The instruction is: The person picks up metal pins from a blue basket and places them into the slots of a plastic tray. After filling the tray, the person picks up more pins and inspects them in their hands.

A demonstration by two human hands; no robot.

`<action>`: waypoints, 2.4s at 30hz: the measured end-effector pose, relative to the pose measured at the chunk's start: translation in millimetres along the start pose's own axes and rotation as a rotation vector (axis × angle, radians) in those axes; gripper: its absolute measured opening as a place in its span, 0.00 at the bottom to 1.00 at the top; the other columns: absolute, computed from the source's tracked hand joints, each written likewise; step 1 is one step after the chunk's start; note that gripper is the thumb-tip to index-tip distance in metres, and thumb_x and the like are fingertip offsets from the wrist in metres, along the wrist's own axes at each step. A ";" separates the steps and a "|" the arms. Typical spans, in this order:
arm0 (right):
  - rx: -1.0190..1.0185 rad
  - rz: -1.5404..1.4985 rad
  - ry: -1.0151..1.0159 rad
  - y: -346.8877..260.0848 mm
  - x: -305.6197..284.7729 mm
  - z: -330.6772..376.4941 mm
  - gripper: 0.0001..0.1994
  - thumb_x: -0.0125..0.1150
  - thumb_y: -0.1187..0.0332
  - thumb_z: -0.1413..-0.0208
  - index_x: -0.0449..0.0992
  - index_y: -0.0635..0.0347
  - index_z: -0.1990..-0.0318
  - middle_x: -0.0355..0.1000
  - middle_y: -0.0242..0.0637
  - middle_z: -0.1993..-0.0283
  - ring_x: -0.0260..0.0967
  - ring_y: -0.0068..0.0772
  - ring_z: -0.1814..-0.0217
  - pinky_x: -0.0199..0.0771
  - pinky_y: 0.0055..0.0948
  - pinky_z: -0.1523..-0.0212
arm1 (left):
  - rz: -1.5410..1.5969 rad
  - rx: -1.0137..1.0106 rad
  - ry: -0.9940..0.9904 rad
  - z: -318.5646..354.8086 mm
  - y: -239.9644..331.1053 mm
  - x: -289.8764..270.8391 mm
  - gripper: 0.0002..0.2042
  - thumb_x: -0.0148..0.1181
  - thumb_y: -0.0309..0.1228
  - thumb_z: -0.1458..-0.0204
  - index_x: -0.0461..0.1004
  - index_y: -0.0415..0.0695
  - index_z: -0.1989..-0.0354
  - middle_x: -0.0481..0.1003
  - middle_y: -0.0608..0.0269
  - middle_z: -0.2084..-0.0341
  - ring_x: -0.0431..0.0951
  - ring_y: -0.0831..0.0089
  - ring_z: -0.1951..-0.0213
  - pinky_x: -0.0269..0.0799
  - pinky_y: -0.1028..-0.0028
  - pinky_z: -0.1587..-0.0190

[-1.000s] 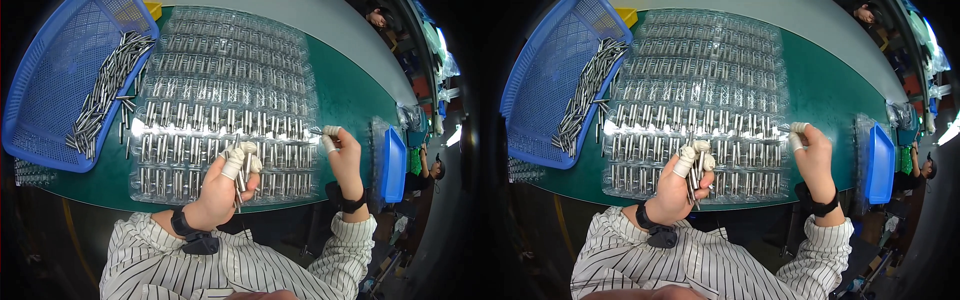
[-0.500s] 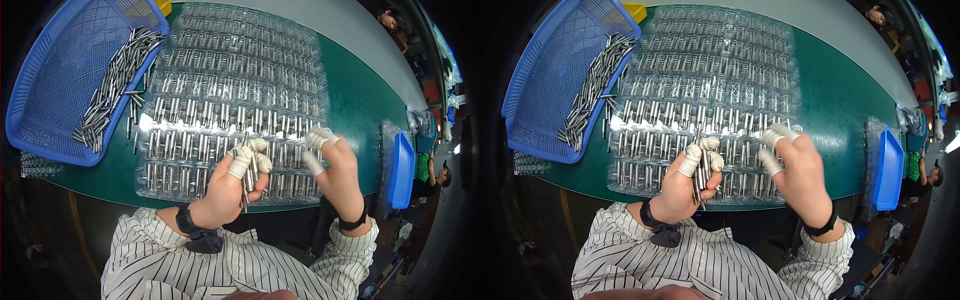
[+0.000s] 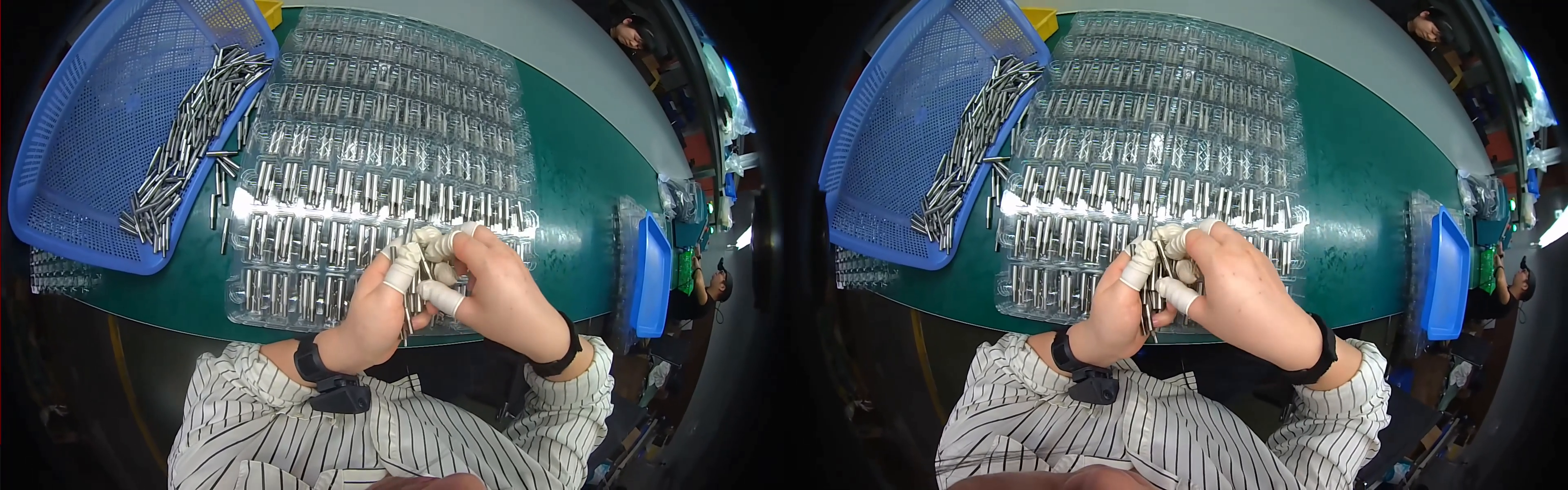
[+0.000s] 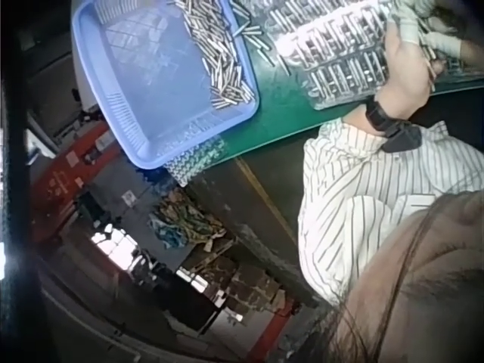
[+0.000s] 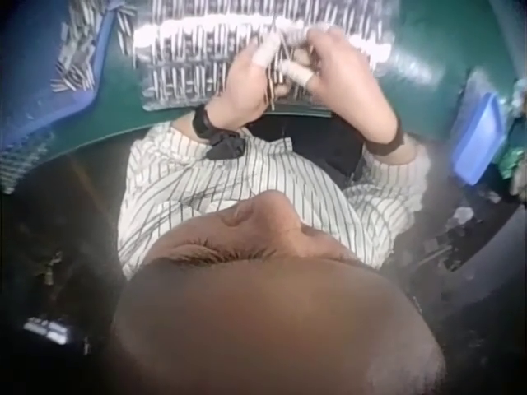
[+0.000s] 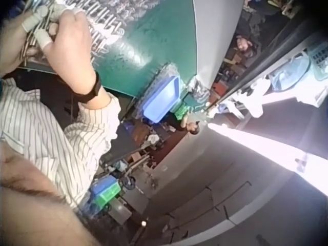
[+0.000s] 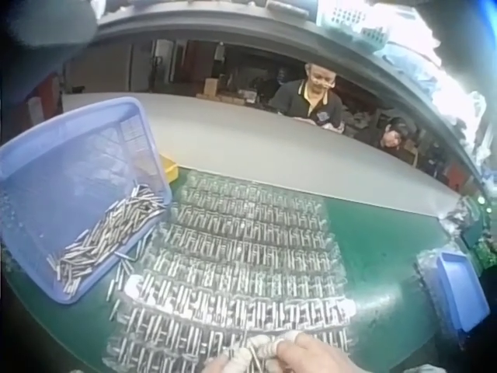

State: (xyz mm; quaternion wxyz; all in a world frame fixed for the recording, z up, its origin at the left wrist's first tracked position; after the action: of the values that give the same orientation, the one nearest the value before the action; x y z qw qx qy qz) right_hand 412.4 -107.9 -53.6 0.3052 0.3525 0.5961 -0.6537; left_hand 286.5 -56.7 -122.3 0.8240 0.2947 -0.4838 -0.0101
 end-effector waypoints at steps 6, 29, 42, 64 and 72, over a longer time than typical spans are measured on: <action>0.021 0.257 0.086 -6.7 5.6 2.4 0.09 0.62 0.73 0.59 0.69 0.63 0.70 0.64 0.39 0.75 0.63 0.39 0.76 0.67 0.32 0.74 | -0.013 0.009 -0.023 1.1 -4.4 -1.8 0.15 0.36 0.39 0.38 0.64 0.44 0.52 0.70 0.66 0.71 0.65 0.82 0.79 0.59 0.84 0.81; 0.248 0.708 0.302 104.3 -47.9 31.0 0.05 0.59 0.72 0.55 0.71 0.63 0.73 0.68 0.46 0.77 0.67 0.47 0.74 0.67 0.36 0.73 | -0.020 0.041 0.007 6.4 -11.2 27.8 0.17 0.39 0.41 0.39 0.63 0.44 0.49 0.71 0.57 0.67 0.64 0.80 0.77 0.56 0.83 0.83; 0.099 -0.030 0.091 2.2 -20.9 21.2 0.09 0.62 0.68 0.53 0.74 0.62 0.65 0.66 0.38 0.73 0.63 0.34 0.75 0.65 0.31 0.73 | -0.004 0.032 -0.033 9.4 -2.7 12.0 0.19 0.36 0.43 0.38 0.61 0.43 0.48 0.70 0.61 0.70 0.65 0.80 0.78 0.58 0.83 0.84; -0.252 -0.091 0.002 16.1 12.7 -9.2 0.16 0.68 0.70 0.61 0.78 0.54 0.60 0.71 0.40 0.55 0.70 0.37 0.60 0.72 0.29 0.63 | -0.011 -0.072 -0.043 18.0 13.5 -11.4 0.16 0.34 0.42 0.38 0.62 0.43 0.56 0.68 0.62 0.84 0.62 0.79 0.86 0.56 0.82 0.85; -0.390 0.151 0.106 17.7 5.9 -6.1 0.18 0.68 0.70 0.64 0.77 0.51 0.60 0.72 0.38 0.57 0.70 0.37 0.67 0.71 0.30 0.70 | -0.005 -0.052 -0.038 14.3 12.6 -2.3 0.16 0.33 0.42 0.37 0.62 0.43 0.56 0.67 0.63 0.85 0.60 0.80 0.86 0.55 0.81 0.86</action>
State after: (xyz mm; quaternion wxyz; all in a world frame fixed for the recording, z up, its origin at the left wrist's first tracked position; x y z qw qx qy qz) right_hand 424.1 -103.5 -68.8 0.3838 0.3641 0.6984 -0.4820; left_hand 270.5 -52.4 -112.7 0.8220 0.2743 -0.4982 -0.0299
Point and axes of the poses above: each hand's wrist, its own z-axis away from the middle knuckle, its own x-axis out of the palm, y = z × x, the point moved 1 cm from there along -z, towards the middle knuckle
